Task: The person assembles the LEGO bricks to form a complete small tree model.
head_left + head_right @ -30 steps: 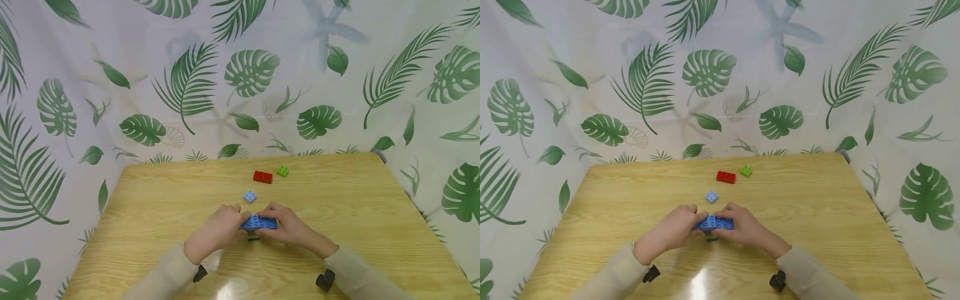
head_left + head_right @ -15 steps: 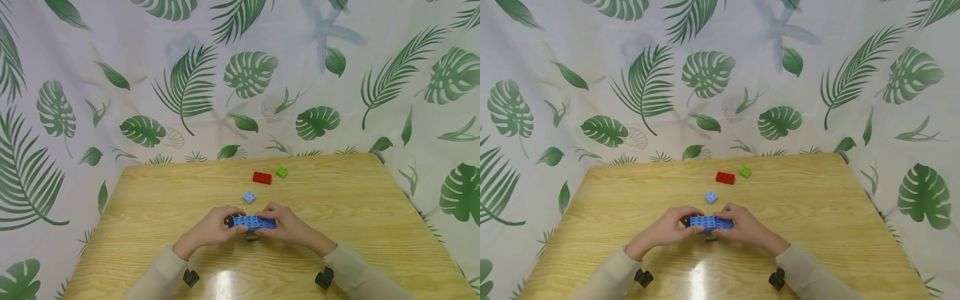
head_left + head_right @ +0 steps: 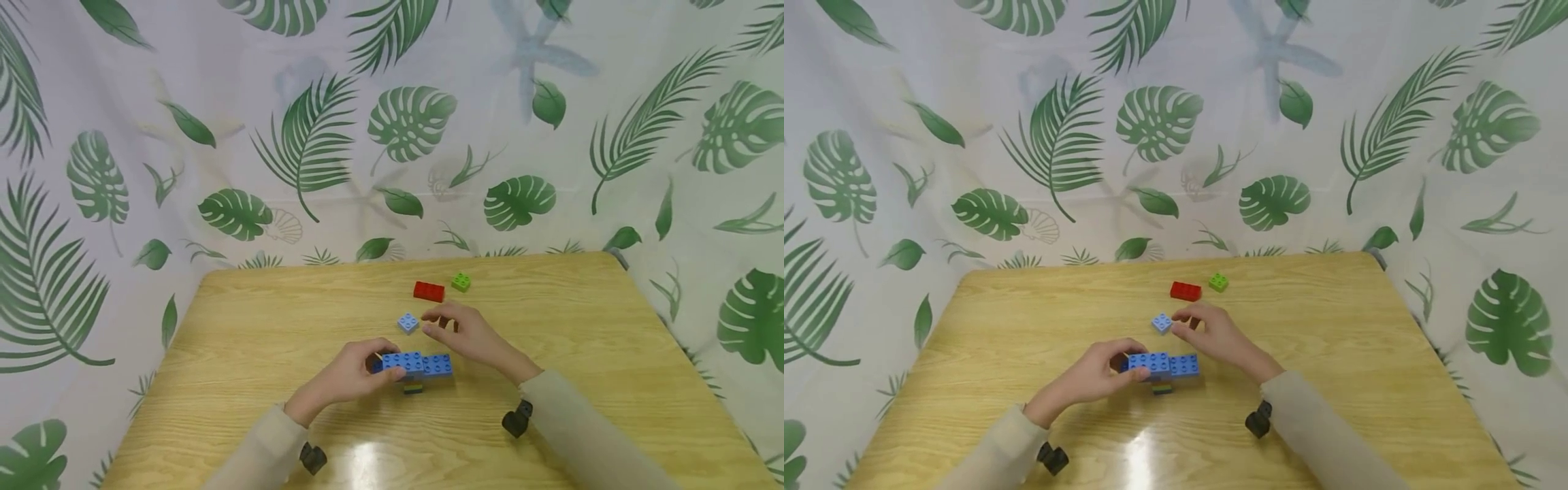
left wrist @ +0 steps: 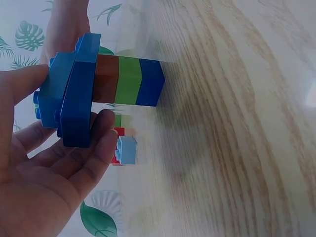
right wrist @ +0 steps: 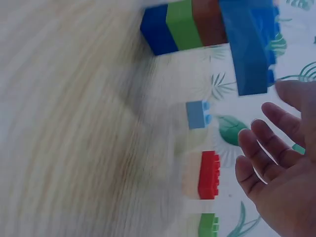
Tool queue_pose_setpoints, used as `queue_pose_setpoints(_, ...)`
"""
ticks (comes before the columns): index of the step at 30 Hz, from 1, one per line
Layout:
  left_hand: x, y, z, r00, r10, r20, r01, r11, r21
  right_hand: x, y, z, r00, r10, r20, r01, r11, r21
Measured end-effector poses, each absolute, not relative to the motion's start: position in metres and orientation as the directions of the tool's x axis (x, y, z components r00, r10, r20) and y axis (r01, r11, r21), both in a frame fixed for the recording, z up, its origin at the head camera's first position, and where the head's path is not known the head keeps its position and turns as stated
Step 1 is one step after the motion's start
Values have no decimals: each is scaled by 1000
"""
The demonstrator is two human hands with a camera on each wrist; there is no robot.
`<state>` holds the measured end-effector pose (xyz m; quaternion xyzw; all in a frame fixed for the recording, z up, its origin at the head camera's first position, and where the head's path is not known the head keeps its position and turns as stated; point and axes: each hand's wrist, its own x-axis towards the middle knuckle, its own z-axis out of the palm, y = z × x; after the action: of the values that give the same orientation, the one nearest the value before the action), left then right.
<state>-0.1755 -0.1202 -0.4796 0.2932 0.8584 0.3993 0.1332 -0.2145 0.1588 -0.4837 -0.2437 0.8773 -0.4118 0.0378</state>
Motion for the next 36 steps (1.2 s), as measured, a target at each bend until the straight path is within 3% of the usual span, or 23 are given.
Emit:
queue_pose_setpoints(12,-176,-121,-483,-795,607,9,371,474,798,-250,140,-505,-839,-541,63,-424,576,-699)
queue_pose_setpoints(23,-175,-122,-482,-797,605,-5,355,474,806,-260,132,-529,-877,-479,-41,-317,642,-698)
queue_pose_setpoints(36,-175,-120,-481,-800,601,-7,358,486,797,-259,127,-535,-899,-437,27,-339,656,-675)
